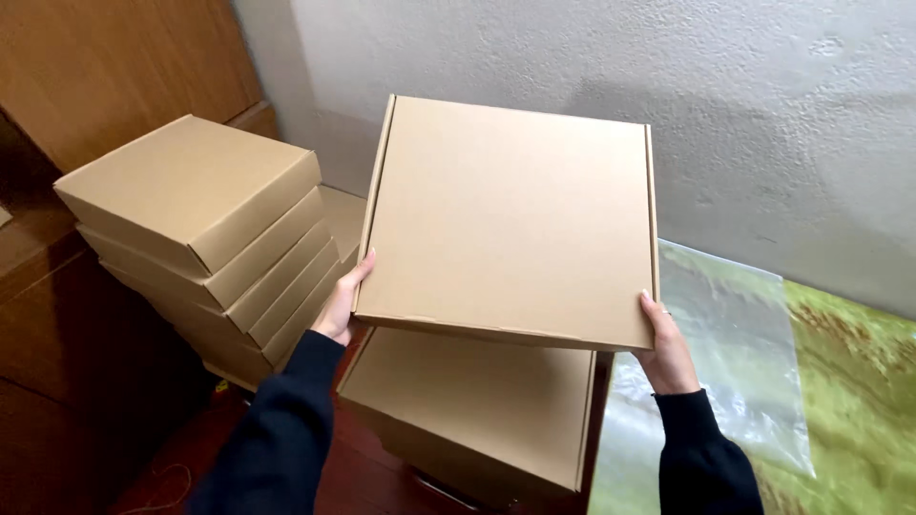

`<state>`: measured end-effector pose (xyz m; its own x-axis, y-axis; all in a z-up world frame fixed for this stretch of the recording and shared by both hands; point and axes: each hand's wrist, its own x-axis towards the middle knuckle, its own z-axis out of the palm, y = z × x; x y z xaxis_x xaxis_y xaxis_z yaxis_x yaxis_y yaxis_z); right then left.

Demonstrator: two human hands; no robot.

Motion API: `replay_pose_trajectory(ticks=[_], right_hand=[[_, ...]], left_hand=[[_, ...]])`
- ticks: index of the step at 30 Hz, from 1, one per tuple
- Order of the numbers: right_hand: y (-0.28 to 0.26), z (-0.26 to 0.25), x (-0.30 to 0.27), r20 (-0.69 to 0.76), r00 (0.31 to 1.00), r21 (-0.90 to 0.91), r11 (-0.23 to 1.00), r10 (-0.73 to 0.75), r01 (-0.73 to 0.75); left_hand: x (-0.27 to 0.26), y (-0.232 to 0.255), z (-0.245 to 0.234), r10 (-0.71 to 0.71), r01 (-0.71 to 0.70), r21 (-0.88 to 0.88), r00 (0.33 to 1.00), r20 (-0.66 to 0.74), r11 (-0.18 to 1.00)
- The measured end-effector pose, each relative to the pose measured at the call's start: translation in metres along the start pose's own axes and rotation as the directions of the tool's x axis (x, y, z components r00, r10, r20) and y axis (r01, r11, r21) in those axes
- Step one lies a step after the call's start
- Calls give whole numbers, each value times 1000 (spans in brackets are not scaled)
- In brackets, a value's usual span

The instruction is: Unboxing a grey t-shirt and denim shorts from cardboard boxes, removing them from plastic bags, and hanging them on a garment rack.

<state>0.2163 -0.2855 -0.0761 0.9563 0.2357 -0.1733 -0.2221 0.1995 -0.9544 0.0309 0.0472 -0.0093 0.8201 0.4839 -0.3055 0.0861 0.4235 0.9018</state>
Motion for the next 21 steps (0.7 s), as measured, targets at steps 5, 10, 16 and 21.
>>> replay_pose_trajectory(ticks=[5, 10, 16, 21], right_hand=[[-14, 58, 36, -38, 964, -273, 931, -262, 243], [-22, 113, 61, 52, 828, -671, 594, -559, 443], [22, 200, 93, 79, 850, -968, 162, -521, 190], [48, 301, 100, -66, 954, -971, 240, -293, 6]], left_hand=[[36, 33, -12, -43, 43, -29, 999, 1, 999], [105, 45, -34, -45, 47, -57, 998, 41, 997], [208, 52, -80, -72, 87, -97, 986, 153, 991], [280, 52, -118, -112, 122, -40, 976, 189, 992]])
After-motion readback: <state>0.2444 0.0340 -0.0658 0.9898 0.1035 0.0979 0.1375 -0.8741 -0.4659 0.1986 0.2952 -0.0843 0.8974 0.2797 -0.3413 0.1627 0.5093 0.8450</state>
